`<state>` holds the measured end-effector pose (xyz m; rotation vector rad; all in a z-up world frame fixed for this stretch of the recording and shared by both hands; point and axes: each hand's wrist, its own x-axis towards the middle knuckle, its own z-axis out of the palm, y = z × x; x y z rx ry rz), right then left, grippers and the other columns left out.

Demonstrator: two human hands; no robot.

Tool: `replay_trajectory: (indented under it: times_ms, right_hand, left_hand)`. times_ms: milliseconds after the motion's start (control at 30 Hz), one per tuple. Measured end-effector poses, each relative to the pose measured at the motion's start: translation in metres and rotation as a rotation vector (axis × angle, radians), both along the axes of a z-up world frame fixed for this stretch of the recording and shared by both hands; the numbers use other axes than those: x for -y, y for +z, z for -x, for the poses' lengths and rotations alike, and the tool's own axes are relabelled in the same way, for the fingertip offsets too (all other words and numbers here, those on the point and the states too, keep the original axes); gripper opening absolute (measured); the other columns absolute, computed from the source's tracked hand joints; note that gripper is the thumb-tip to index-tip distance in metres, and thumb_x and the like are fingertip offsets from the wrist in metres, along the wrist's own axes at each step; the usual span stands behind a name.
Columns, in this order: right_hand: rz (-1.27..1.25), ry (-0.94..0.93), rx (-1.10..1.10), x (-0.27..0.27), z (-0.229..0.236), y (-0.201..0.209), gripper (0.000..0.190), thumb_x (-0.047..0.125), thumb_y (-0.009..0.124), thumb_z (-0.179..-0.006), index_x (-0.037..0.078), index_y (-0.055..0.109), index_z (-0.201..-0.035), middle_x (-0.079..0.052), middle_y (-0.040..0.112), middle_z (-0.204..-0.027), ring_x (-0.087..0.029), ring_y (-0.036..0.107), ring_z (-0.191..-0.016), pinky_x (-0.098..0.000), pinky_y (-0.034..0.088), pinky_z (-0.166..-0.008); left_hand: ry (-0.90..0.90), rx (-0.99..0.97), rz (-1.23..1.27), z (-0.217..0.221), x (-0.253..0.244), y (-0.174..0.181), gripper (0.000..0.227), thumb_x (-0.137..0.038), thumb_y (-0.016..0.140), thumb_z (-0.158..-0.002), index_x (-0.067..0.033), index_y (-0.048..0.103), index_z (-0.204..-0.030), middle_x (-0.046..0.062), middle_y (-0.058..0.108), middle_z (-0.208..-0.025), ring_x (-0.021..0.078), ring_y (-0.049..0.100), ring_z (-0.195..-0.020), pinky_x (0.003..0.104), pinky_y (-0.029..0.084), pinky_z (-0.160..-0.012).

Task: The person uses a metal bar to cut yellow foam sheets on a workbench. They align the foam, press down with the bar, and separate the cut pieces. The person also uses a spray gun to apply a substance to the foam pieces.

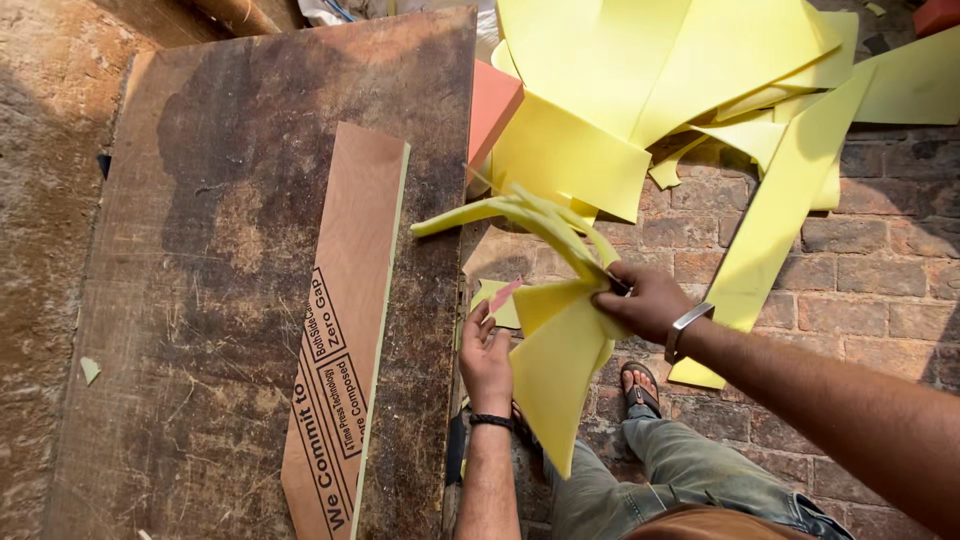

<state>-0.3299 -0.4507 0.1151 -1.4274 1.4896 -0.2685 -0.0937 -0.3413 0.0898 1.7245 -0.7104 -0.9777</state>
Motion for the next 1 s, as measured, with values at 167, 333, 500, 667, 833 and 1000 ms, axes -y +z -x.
replay_trajectory:
  times_ms: [167, 333, 500, 667, 833, 1000]
  right_hand:
    - [0.246, -0.017, -0.211, 0.030, -0.005, 0.020, 0.033, 0.031, 0.078, -0.084, 0.011, 0.074, -0.110, -0.011, 0.074, -0.096, -0.024, 0.074, -0.085, -0.0406, 0.060, -0.078]
    - [0.645, -0.033, -0.248, 0.086, -0.054, 0.058, 0.062, 0.043, 0.086, -0.090, 0.016, 0.066, -0.143, -0.014, 0.072, -0.124, -0.028, 0.068, -0.106, -0.0402, 0.051, -0.089]
    - [0.446, -0.238, -0.286, 0.101, -0.079, 0.063, 0.037, 0.035, 0.068, -0.106, 0.023, 0.070, -0.141, -0.007, 0.074, -0.120, -0.020, 0.070, -0.107, -0.0360, 0.053, -0.097]
    - [0.185, -0.167, -0.231, 0.015, -0.120, 0.007, 0.025, 0.027, 0.064, -0.105, 0.017, 0.076, -0.124, -0.005, 0.080, -0.106, -0.019, 0.070, -0.099, -0.0386, 0.052, -0.086]
    - [-0.123, -0.010, -0.085, -0.112, -0.135, -0.039, 0.024, 0.021, 0.061, -0.097, 0.013, 0.064, -0.119, -0.006, 0.077, -0.104, -0.014, 0.072, -0.085, -0.0340, 0.057, -0.074]
    - [-0.456, -0.044, 0.096, -0.159, -0.168, -0.054, 0.021, 0.026, 0.059, -0.103, 0.010, 0.055, -0.116, -0.012, 0.070, -0.087, -0.023, 0.054, -0.066, -0.0399, 0.047, -0.059]
  left_hand:
    - [0.167, 0.097, -0.335, -0.089, -0.061, -0.042, 0.048, -0.007, 0.065, -0.089, -0.0136, 0.061, -0.136, 0.009, 0.066, -0.136, 0.0226, 0.067, -0.120, 0.039, 0.058, -0.099]
    - [0.326, 0.420, -0.312, -0.221, -0.115, -0.071, 0.045, -0.007, 0.067, -0.094, -0.0129, 0.061, -0.137, 0.014, 0.059, -0.143, 0.0292, 0.062, -0.129, 0.041, 0.055, -0.107]
    - [0.134, 0.747, -0.709, -0.322, -0.150, -0.050, 0.096, -0.031, 0.093, -0.073, -0.0083, 0.041, -0.151, 0.020, 0.034, -0.160, 0.0408, 0.040, -0.140, 0.060, 0.038, -0.109]
    - [-0.046, 0.533, -0.953, -0.336, -0.153, -0.020, 0.093, -0.047, 0.093, -0.070, -0.0090, 0.048, -0.143, 0.011, 0.049, -0.147, 0.0290, 0.058, -0.128, 0.049, 0.053, -0.106]
    - [-0.043, 0.450, -0.798, -0.333, -0.146, 0.005, 0.086, -0.032, 0.097, -0.064, -0.0020, 0.053, -0.131, 0.014, 0.071, -0.116, 0.0250, 0.075, -0.098, 0.042, 0.064, -0.085]
    - [0.018, 0.220, -0.578, -0.341, -0.141, 0.024, 0.048, -0.016, 0.085, -0.073, -0.0029, 0.067, -0.116, 0.010, 0.080, -0.096, 0.0207, 0.079, -0.079, 0.035, 0.064, -0.070]
